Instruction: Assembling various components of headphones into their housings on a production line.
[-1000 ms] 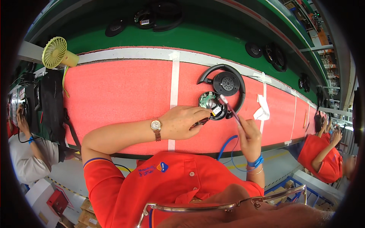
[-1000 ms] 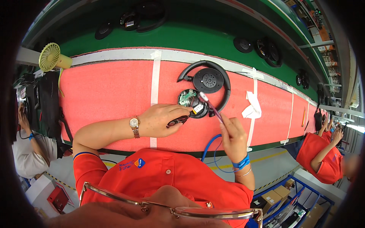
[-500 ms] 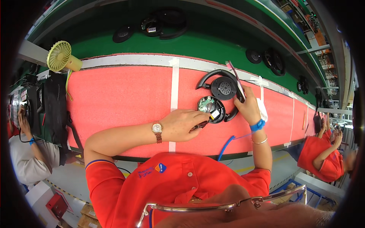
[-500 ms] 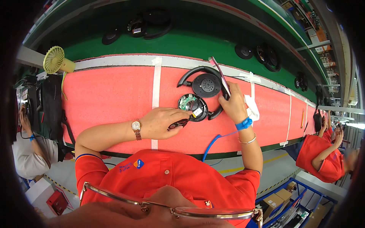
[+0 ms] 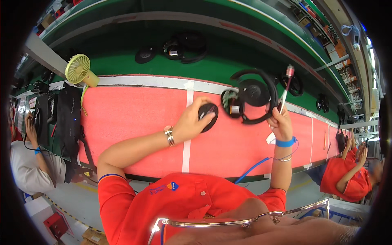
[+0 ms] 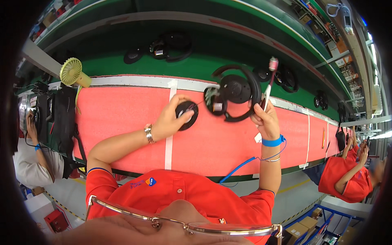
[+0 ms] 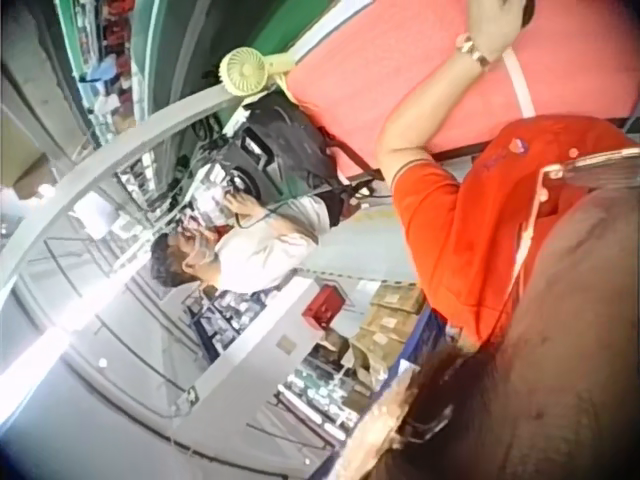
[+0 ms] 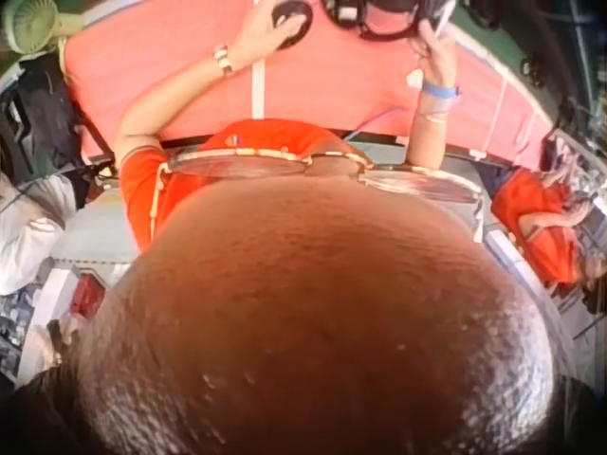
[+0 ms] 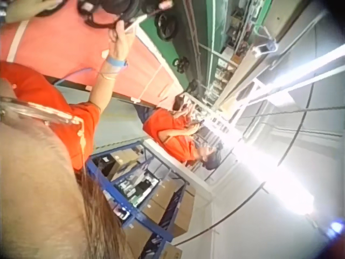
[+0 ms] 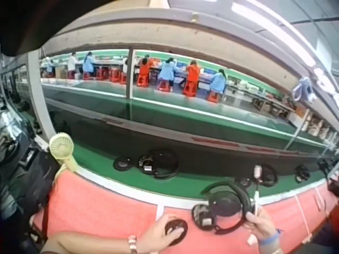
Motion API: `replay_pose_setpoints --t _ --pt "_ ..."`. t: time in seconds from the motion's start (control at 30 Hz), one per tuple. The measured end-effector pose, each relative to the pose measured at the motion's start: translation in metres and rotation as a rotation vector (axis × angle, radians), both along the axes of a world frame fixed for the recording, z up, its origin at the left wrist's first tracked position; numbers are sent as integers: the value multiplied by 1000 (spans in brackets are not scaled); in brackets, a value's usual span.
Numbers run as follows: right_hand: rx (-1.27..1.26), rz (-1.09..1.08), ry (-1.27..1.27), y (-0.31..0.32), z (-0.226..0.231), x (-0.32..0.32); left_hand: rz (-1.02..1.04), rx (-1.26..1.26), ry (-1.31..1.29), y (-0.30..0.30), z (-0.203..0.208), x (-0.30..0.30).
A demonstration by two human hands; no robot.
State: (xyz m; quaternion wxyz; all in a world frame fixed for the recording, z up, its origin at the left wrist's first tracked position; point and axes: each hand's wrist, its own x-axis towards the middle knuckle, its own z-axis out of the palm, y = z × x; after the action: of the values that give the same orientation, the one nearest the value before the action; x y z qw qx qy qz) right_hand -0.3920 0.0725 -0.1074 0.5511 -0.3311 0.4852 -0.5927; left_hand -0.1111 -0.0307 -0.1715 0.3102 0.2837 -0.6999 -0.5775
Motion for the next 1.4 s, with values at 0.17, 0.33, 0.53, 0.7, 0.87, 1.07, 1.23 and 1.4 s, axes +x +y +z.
replay_pose_setpoints --t 0.17,0.33,0.53,0.7,0.87,1.07,1.23,1.4 --pt "-178 -238 486 -24 -17 2 -7 295 225 -59 -1 -52" --pt "-524 -134 1207 -57 -17 18 188 259 133 -112 -24 -95" --pt "-415 -99 1272 -72 -36 13 322 66 109 -123 -46 -99" --pt "-339 -382 887 -92 -46 -8 277 -79 92 -118 -39 -95" --pt "-281 -659 289 -130 -45 -7 273 -275 58 -118 -40 -95" --pt "-134 -774 100 -139 -77 -54 382 -892 -314 -115 -20 -86" --pt "180 -588 259 -134 -94 -64 438 -1006 -528 -139 -38 -74" --pt "217 -477 587 -136 -95 -50 455 -1030 -620 -142 -32 -69"
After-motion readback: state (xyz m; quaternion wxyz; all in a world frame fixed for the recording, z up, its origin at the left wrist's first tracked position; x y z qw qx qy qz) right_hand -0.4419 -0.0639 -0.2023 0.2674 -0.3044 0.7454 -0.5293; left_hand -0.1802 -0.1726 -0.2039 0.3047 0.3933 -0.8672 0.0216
